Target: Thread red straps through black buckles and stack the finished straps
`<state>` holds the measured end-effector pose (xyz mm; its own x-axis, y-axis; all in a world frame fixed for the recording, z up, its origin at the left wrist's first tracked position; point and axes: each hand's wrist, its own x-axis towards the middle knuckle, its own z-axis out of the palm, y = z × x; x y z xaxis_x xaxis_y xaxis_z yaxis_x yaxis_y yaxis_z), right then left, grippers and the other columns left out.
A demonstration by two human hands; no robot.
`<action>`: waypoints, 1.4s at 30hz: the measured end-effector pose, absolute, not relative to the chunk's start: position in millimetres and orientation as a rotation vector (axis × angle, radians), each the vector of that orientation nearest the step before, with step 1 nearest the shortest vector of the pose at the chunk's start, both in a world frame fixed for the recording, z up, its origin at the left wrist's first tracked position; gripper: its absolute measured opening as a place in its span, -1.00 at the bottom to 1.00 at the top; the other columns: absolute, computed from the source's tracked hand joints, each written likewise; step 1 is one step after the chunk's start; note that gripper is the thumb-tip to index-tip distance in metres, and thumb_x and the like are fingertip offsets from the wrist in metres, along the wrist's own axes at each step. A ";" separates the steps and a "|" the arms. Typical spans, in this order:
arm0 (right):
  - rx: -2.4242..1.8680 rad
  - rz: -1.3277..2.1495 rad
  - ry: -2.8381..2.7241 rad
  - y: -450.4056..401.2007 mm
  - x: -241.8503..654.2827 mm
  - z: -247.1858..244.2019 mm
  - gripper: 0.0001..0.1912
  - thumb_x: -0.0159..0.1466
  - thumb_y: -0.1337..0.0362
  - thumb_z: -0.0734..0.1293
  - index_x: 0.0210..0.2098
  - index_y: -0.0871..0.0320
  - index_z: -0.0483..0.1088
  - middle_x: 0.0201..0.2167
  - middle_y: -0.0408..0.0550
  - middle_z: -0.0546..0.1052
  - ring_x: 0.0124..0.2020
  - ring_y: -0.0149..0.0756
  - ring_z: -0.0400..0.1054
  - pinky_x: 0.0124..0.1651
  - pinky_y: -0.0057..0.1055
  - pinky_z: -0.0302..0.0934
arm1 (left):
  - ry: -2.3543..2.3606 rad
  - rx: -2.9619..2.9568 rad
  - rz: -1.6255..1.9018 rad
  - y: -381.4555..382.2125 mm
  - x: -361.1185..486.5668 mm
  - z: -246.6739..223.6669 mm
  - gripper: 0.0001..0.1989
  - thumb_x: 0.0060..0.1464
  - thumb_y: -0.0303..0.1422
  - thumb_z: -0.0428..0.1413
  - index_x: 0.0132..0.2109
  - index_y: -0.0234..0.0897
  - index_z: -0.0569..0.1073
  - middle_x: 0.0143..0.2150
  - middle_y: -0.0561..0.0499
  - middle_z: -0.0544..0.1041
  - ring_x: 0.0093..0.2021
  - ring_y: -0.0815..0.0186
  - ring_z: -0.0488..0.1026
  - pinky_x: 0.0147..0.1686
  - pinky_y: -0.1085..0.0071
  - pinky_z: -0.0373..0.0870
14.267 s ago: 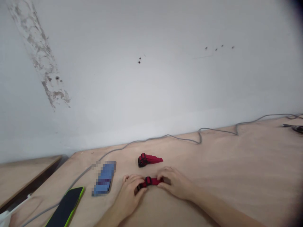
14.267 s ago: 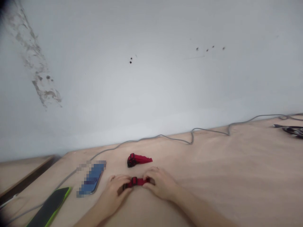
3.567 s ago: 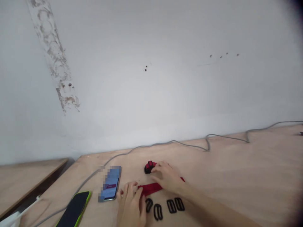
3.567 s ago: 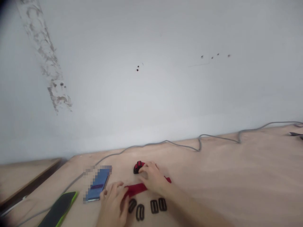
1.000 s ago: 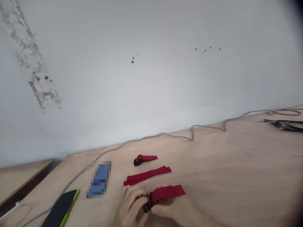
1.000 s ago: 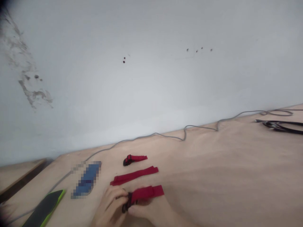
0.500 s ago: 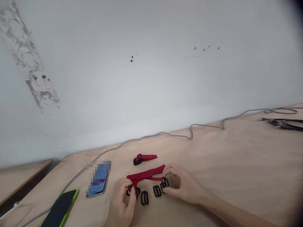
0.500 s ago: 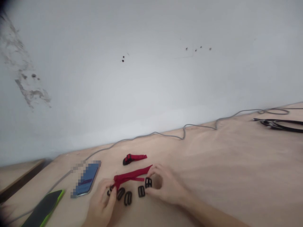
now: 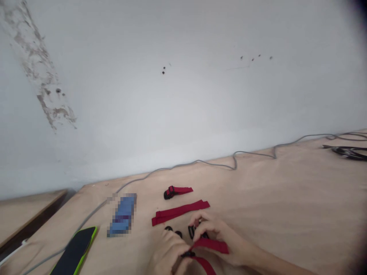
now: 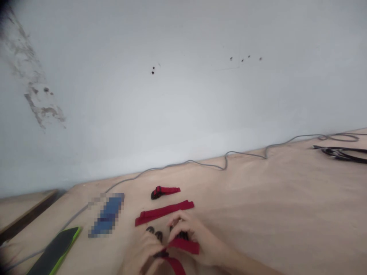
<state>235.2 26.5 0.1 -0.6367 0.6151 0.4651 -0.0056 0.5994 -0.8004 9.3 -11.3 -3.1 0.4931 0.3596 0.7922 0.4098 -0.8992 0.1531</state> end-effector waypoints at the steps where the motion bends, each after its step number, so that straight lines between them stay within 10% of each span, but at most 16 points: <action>1: -0.475 1.121 -1.984 24.8 231.8 -1.4 -0.85 0.28 0.13 0.39 -0.27 0.06 0.49 -0.09 0.01 0.42 -0.09 -0.18 0.40 -0.02 -0.24 0.28 | -0.670 -2.696 -1.364 -11.2 9.9 -3.2 -0.81 0.39 -0.37 -0.05 -0.09 -0.31 0.45 -0.37 -0.07 0.58 -0.37 0.25 0.50 -0.34 0.38 0.49; 9: -0.746 1.194 -1.469 72.7 204.3 38.1 -0.51 0.34 -0.22 0.14 -0.24 0.07 0.35 -0.37 -0.12 0.45 -0.37 -0.26 0.37 -0.22 -0.30 0.31 | -0.794 -2.653 -1.174 -3.8 -9.4 -4.2 -0.77 0.24 -0.61 -0.04 -0.05 -0.35 0.43 -0.28 -0.14 0.57 -0.31 0.19 0.47 -0.28 0.27 0.45; 18: -0.872 0.882 -2.204 109.7 161.5 27.4 -0.85 0.21 0.26 0.38 -0.46 0.13 0.54 -0.50 -0.15 0.56 -0.43 -0.28 0.38 -0.29 -0.40 0.19 | -0.916 -2.596 -0.955 -1.1 -12.0 -8.8 -0.71 0.04 -0.62 0.02 -0.13 -0.29 0.50 -0.29 -0.07 0.57 -0.31 0.20 0.45 -0.25 0.25 0.42; 28: -1.139 0.412 -2.239 129.7 158.9 11.4 -0.53 0.16 0.27 0.41 0.07 0.06 0.42 0.07 0.07 0.41 0.14 -0.02 0.20 0.23 -0.11 0.05 | -0.844 -2.472 -1.026 15.5 -11.5 -29.0 -0.86 -0.03 -0.50 0.10 -0.26 -0.28 0.47 -0.37 -0.02 0.54 -0.39 0.23 0.40 -0.38 0.29 0.32; 36: -1.102 0.437 -2.280 153.3 171.1 26.8 -0.71 0.12 0.29 0.46 -0.14 0.09 0.49 0.04 0.05 0.46 0.11 -0.04 0.28 0.20 -0.13 0.13 | -0.797 -2.485 -1.075 13.0 -9.7 -17.6 -0.81 0.02 -0.57 0.02 -0.24 -0.29 0.47 -0.38 -0.06 0.55 -0.42 0.23 0.44 -0.44 0.31 0.41; 42: -0.956 0.436 -2.251 91.8 206.3 15.8 -0.65 0.22 0.30 0.37 0.01 0.07 0.39 -0.02 0.05 0.49 0.03 -0.08 0.36 0.08 -0.18 0.25 | -1.031 -2.326 -1.239 2.4 -13.6 -9.5 -0.75 0.21 -0.43 0.06 0.02 -0.34 0.45 -0.09 -0.24 0.58 -0.07 0.05 0.54 -0.12 0.14 0.55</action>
<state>206.3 91.8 15.8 -0.5261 0.7323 0.4324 0.5176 0.6791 -0.5204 -13.6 2.4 -9.5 0.3664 0.4502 0.8143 0.7189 -0.6926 0.0594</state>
